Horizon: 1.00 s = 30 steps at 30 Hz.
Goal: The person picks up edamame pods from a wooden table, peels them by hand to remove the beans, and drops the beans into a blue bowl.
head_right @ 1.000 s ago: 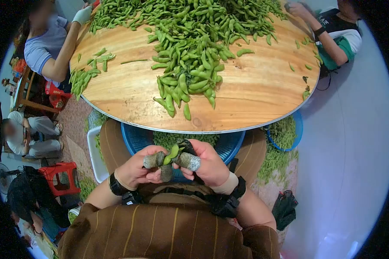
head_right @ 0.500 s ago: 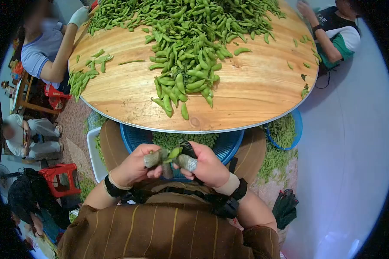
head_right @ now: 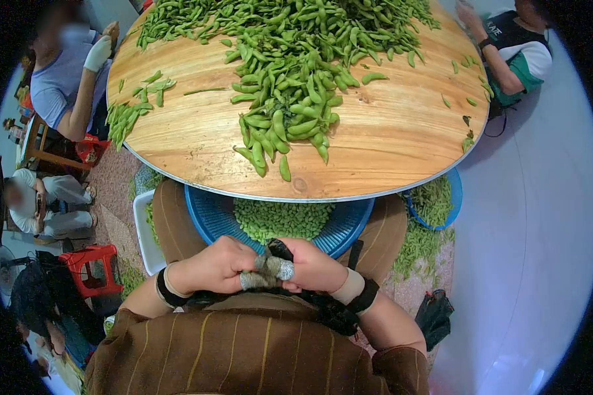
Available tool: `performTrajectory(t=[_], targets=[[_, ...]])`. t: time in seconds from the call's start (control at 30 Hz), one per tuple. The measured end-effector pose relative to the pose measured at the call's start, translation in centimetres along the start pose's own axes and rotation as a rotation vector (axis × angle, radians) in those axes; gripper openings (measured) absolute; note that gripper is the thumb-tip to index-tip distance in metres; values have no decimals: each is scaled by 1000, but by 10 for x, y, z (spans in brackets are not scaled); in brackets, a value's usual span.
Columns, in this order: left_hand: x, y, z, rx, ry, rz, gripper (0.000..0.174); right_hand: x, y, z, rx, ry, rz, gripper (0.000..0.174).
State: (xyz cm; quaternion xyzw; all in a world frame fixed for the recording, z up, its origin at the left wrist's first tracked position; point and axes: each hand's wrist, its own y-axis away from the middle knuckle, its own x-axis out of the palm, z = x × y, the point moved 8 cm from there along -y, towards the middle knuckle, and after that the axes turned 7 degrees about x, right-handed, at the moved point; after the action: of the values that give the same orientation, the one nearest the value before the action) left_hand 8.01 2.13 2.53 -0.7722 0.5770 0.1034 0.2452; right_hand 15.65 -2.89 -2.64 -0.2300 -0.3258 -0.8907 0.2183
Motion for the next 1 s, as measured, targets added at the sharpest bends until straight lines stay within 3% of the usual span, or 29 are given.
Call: performTrajectory(t=[0.07,0.13,0.17,0.2,0.27,0.3,0.33,0.4,0.47,0.53,0.57,0.7,0.8,0.87,0.93,1.0], targets=[[1,0,-4,38,147,3,15,0,-1,3,3,-26,18,19],[15,15,26,-449,750,4,12,1,-1,6,12,-83,51,19],[18,21,31,-501,985,-83,12,-1,2,13,-4,-133,23,17],[19,23,35,-503,988,-82,12,-3,0,14,-2,-136,22,17],[14,30,49,-570,1215,-324,14,-16,0,27,-137,13,-114,15],[9,33,60,-633,1014,-350,19,-28,2,31,-71,240,-290,19],[5,32,61,-630,1014,-353,19,-30,1,28,-70,243,-289,19],[-22,25,55,-513,-75,-162,32,-30,21,59,-427,1254,-878,23],[-19,24,56,-502,-168,-200,41,-22,20,60,-428,1102,-867,25],[-15,16,49,-481,-234,-196,42,-6,12,61,-526,929,-692,22],[-9,15,52,-533,-242,-157,53,-6,3,52,-478,976,-668,19],[-11,14,48,-462,-361,-215,59,-10,-11,47,-434,999,-691,18],[-14,19,46,-495,-183,-233,64,-29,-12,34,-251,714,-649,18],[-18,22,45,-523,-57,-269,62,-31,-6,38,-219,698,-645,20],[-17,27,48,-546,73,-298,60,-33,-3,33,-230,299,-550,22],[-27,25,36,-346,-87,-389,41,-34,-2,31,-215,249,-502,25]])
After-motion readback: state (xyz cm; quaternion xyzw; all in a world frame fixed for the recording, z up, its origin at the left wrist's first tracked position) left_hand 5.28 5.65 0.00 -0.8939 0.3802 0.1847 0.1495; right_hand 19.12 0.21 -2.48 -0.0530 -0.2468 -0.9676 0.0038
